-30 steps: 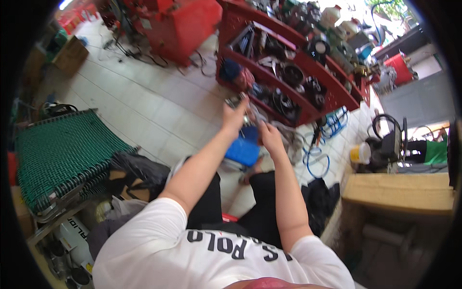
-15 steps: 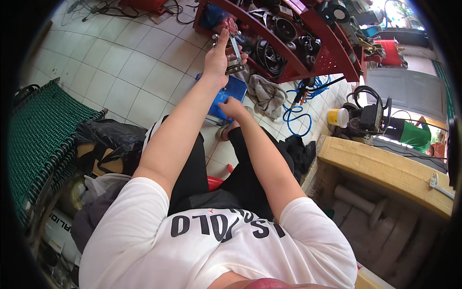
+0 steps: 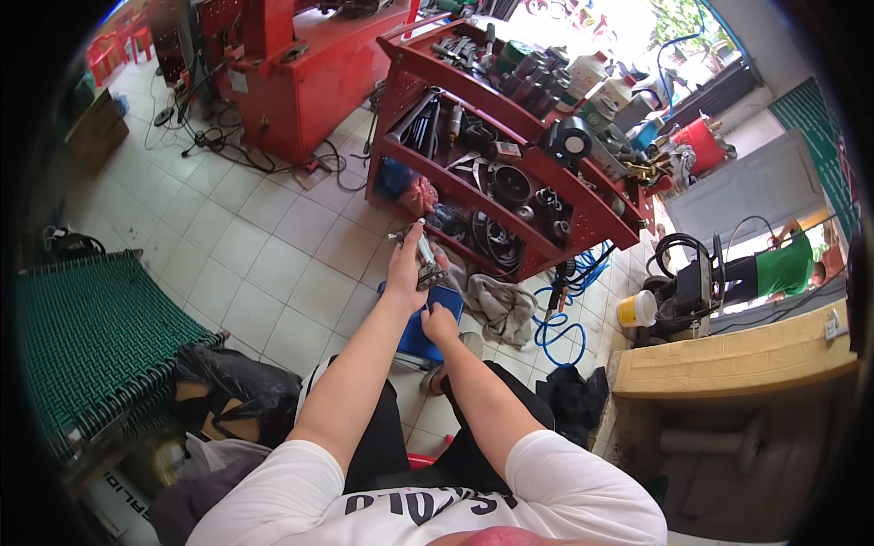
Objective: The person cleans a carburetor by hand and using a tool. The person handles the carburetor, uses a small brush to clean the internal and external parts, and moves a cloth to wipe the components.
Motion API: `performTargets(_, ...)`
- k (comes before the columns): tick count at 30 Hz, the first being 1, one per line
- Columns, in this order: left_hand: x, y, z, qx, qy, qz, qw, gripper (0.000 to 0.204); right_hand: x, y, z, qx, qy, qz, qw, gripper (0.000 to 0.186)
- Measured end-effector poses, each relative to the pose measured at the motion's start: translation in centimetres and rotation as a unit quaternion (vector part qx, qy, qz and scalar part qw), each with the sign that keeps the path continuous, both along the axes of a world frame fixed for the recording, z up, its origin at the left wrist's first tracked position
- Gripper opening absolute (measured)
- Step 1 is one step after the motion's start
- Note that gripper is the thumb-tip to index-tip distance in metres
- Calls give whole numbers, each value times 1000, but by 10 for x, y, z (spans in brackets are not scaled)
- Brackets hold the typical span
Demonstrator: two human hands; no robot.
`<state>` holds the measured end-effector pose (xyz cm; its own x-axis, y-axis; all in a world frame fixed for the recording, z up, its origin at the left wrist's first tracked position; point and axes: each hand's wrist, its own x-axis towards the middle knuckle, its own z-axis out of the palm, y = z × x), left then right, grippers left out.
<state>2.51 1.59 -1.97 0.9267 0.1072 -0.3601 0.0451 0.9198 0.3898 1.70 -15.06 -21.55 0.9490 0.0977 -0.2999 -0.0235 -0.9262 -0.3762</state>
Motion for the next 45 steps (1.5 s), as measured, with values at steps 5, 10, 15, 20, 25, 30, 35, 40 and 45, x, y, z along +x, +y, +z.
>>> performTargets(5, 3, -16, 5, -50, -39, -92, 994, 40, 22, -45, 40, 75, 64, -59, 993, 46)
performTargets(10, 1, 11, -15, -100, -42, -124, 986, 24, 16, -37, 123, 132, -45, -52, 989, 36)
performTargets(15, 5, -10, -6, -97, -69, -135, 984, 30, 18, -71, 159, 334, -82, -120, 931, 30)
performTargets(20, 0, -5, -12, -174, -65, -138, 973, 51, 21, -46, 238, 469, -119, -51, 874, 24)
performTargets(25, 0, -9, -13, -180, -81, -167, 966, 53, 1, -50, 260, 587, -63, -76, 804, 22)
performTargets(30, -7, -25, -8, -137, -95, -218, 961, 60, -7, -55, 270, 595, -78, -76, 797, 22)
performTargets(35, -13, -35, -2, -96, -88, -277, 952, 67, -3, -49, 270, 652, -105, -101, 744, 19)
performTargets(40, -11, -27, -7, -82, -106, -291, 947, 68, -4, -42, 259, 648, -118, -87, 747, 18)
performTargets(45, -15, -29, -1, -7, -78, -285, 955, 64, -6, -39, 258, 636, -121, -77, 759, 17)
